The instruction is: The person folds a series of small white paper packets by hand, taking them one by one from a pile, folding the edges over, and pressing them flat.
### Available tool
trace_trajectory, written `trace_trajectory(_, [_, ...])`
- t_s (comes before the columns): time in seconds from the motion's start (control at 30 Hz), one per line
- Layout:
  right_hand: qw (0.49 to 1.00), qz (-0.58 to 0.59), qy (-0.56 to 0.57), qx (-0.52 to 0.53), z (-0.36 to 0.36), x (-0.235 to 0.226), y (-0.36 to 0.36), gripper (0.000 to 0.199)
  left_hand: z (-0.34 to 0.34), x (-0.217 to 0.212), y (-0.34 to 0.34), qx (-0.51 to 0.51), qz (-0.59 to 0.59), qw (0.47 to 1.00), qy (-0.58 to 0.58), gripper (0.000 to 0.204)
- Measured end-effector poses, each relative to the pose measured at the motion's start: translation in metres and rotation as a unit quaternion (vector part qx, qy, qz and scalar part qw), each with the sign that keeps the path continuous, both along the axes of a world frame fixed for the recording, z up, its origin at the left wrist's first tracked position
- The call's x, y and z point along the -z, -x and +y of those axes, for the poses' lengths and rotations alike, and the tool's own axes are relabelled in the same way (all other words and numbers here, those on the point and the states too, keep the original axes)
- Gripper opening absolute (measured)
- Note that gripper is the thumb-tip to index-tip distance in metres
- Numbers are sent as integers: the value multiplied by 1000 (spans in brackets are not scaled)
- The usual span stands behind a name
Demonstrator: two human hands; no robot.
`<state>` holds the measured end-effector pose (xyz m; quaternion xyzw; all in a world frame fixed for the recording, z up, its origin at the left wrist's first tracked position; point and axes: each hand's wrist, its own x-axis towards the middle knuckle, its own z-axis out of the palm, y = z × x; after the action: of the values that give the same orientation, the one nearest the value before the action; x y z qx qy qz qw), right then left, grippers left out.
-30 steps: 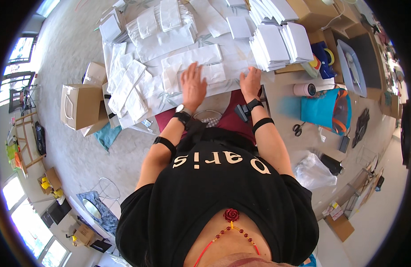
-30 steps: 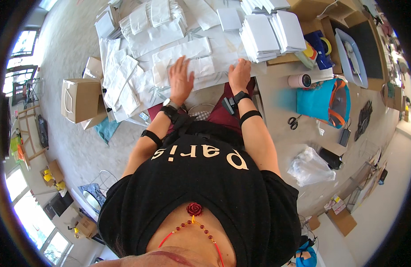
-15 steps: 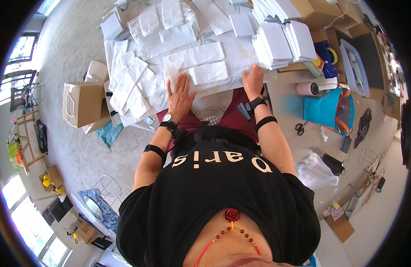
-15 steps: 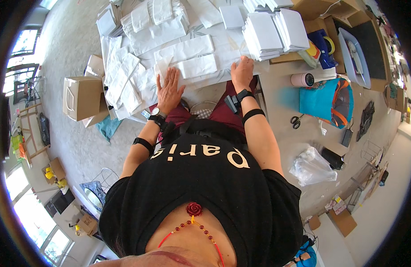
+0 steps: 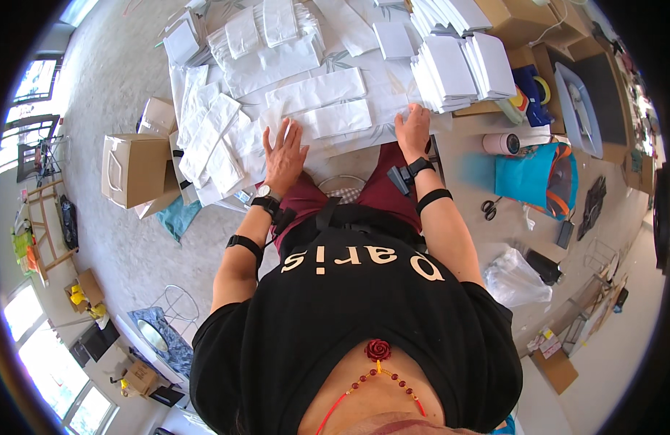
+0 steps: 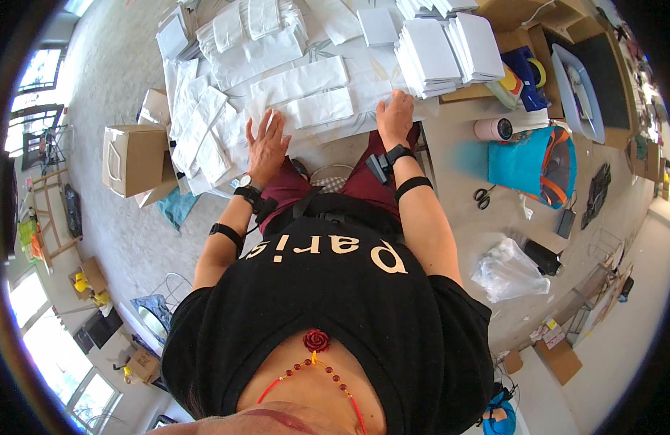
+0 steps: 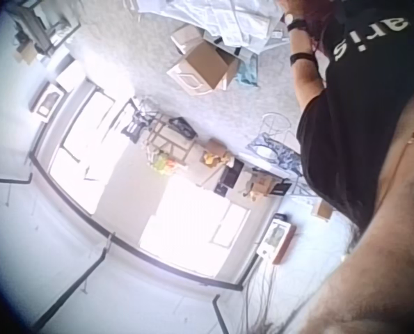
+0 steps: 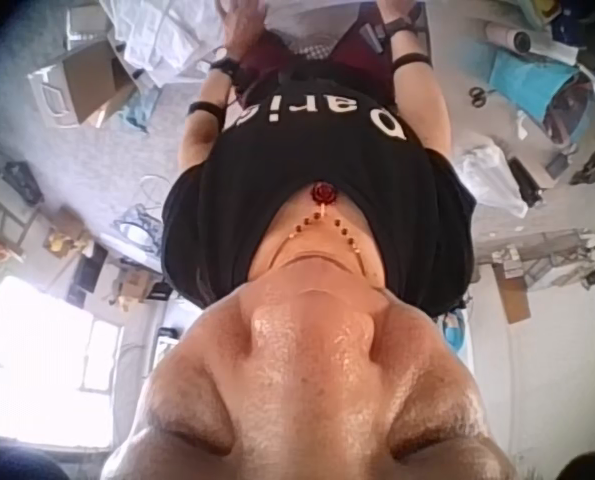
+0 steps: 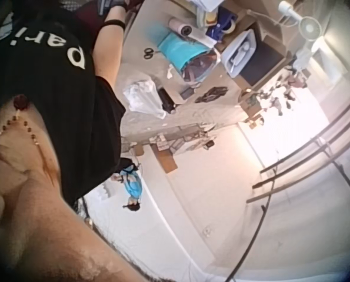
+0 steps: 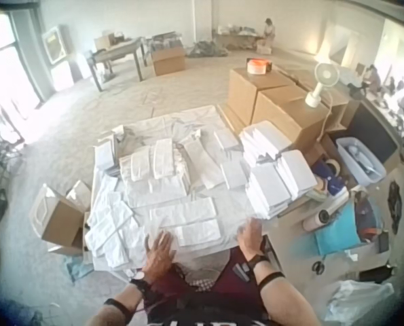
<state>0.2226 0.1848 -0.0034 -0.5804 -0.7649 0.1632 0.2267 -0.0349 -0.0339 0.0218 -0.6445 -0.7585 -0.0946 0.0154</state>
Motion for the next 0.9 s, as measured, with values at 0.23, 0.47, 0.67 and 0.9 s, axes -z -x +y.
trace_trajectory(0.23, [1000,-5,26,6,-1,-4,1,41,21,-15,12,69,-16,997,-44,16])
trace_trajectory(0.47, [1000,0,18,2,1,0,-1,40,31,-9,17,82,-7,995,-63,11])
trace_trajectory(0.67, [1000,-10,19,1,1,-1,-1,42,35,-7,17,61,-11,997,-50,7])
trace_trajectory(0.9, [1000,-4,23,3,1,-3,-1,42,36,-6,19,57,-12,997,-54,5])
